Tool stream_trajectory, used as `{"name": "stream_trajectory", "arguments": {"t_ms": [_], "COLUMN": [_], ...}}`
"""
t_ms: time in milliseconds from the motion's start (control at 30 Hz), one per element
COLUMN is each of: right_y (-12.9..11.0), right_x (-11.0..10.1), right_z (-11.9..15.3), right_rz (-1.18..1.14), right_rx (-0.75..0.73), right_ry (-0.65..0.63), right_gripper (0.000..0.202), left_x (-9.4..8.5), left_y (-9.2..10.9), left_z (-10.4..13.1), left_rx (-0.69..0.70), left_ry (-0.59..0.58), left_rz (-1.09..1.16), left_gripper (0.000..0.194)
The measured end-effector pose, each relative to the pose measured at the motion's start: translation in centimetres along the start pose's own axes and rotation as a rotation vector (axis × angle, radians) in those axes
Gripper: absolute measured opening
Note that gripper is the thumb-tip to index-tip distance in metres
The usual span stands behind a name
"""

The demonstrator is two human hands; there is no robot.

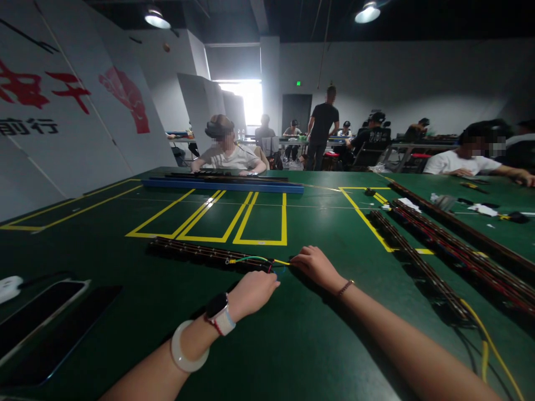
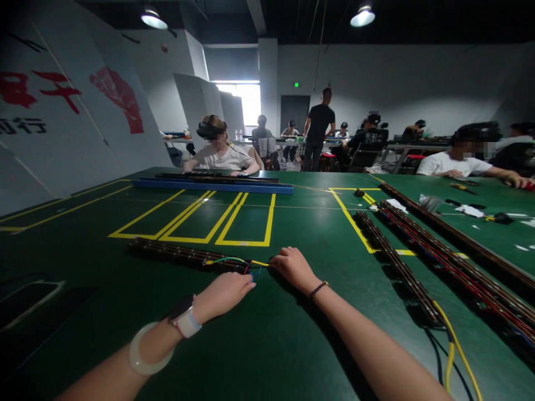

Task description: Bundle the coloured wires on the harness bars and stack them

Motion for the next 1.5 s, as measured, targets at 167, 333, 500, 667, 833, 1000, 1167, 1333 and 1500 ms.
{"name": "stream_trajectory", "arguments": {"t_ms": [167,333,500,667,833,1000,1167,1333,1500], "right_y": [0.4,1.1,3.6,5.6,5.6,4.9,3.7,1.8,1.2], "right_x": [0.4,0.6,0.9,0.8,1.0,1.8,1.5,0.8,0.7], "right_z": [0.0,-0.2,-0.6,-0.7,-0.7,-0.7,-0.8,-0.7,-0.7], "right_rz": [-0.043,-0.231,-0.65,-0.943,-0.959,-0.887,-0.869,-0.629,-0.588], "right_rx": [0.01,0.085,0.331,0.514,0.502,0.458,0.366,0.193,0.169], "right_ry": [0.003,-0.043,-0.16,-0.158,-0.187,-0.282,-0.291,-0.317,-0.331], "right_gripper": [0.021,0.019,0.037,0.047,0.048,0.043,0.04,0.039,0.033], "left_x": [-0.5,-2.2,-3.8,-3.6,-3.0,-2.3,-0.9,-0.2,-1.0], "left_y": [-0.2,-0.4,-1.0,-1.4,-1.5,-0.7,1.3,2.4,3.1], "left_z": [-0.1,-0.2,0.0,0.1,-0.1,-0.5,-0.5,-0.2,0.2], "left_rx": [0.026,0.017,-0.089,-0.167,-0.121,0.101,0.347,0.43,0.491], "left_ry": [0.01,0.034,0.166,0.153,0.17,0.214,0.1,0.032,0.014], "left_rz": [0.059,-0.068,-0.238,-0.339,-0.292,-0.322,-0.274,-0.177,-0.173], "left_gripper": [0.035,0.046,0.033,0.031,0.034,0.04,0.047,0.041,0.035]}}
Point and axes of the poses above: each hand's wrist, its own z-axis away from the middle knuckle, its own x-axis out of the palm, y = z × x, the point moved 6 cm from there along -z, towards the middle knuckle, and after that the axes turned 14 degrees about x, right-handed, at the moved point
